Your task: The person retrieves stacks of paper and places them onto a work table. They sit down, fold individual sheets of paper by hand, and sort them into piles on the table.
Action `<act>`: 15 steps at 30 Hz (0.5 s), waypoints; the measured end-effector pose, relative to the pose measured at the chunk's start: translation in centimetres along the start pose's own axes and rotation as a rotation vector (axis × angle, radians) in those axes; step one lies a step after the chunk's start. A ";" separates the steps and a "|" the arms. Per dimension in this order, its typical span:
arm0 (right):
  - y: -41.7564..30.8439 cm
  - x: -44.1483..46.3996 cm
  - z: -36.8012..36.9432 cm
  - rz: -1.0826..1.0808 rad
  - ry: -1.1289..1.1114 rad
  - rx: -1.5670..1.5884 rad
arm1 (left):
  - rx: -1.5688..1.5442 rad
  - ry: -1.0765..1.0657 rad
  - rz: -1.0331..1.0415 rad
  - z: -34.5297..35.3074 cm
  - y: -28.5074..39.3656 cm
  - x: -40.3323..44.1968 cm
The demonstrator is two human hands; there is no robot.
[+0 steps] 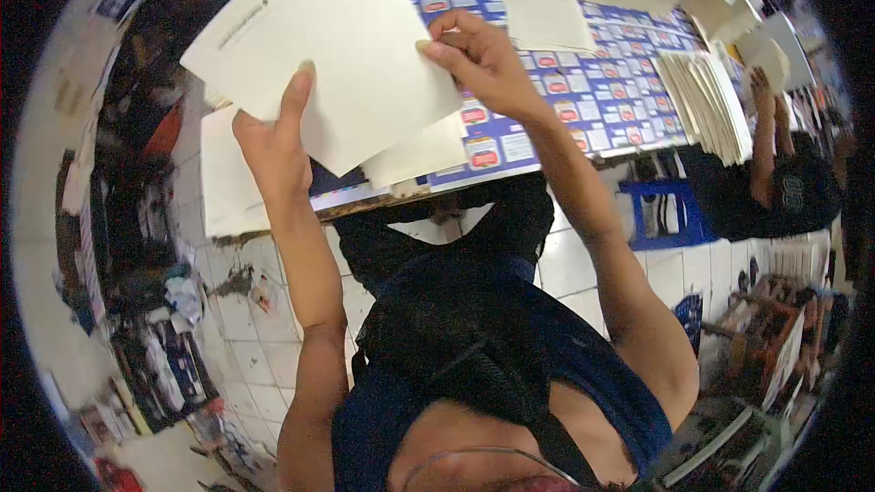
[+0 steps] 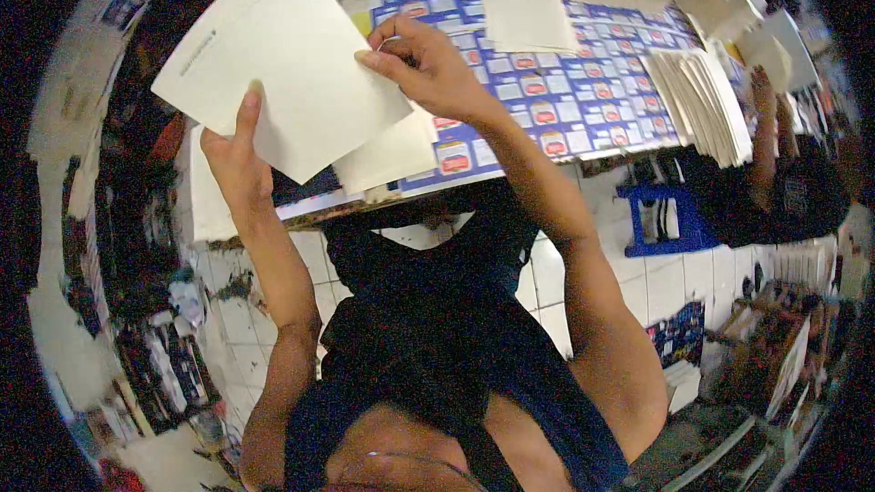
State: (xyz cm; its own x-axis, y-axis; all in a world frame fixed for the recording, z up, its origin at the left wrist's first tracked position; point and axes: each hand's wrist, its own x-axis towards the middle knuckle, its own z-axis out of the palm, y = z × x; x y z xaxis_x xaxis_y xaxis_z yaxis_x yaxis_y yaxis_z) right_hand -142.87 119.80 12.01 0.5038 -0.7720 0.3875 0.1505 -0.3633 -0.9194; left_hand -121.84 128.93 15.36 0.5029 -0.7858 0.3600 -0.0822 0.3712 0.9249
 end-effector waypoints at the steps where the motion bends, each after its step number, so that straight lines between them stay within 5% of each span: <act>1: -1.5 0.2 1.0 0.075 -0.012 0.099 | 0.008 0.020 0.061 -0.5 0.7 0.1; 4: -2.1 1.4 3.4 -0.196 0.064 -0.032 | 0.090 0.072 0.147 -2.2 2.3 0.1; 10: -0.9 0.4 3.4 -0.005 0.290 0.061 | 0.132 -0.053 0.081 -8.1 2.4 -1.6; 15: 8.7 -3.6 0.7 0.350 0.457 0.002 | 1.172 -0.183 0.225 -13.9 -2.7 -4.8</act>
State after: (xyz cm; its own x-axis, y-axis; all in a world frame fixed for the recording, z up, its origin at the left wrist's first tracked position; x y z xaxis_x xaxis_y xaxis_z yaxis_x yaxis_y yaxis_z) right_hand -142.79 119.73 2.57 0.1049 -0.9933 0.0492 0.0430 -0.0449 -0.9981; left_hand -112.08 138.55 9.49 0.2556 -0.8547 0.4519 -0.9307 -0.0909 0.3544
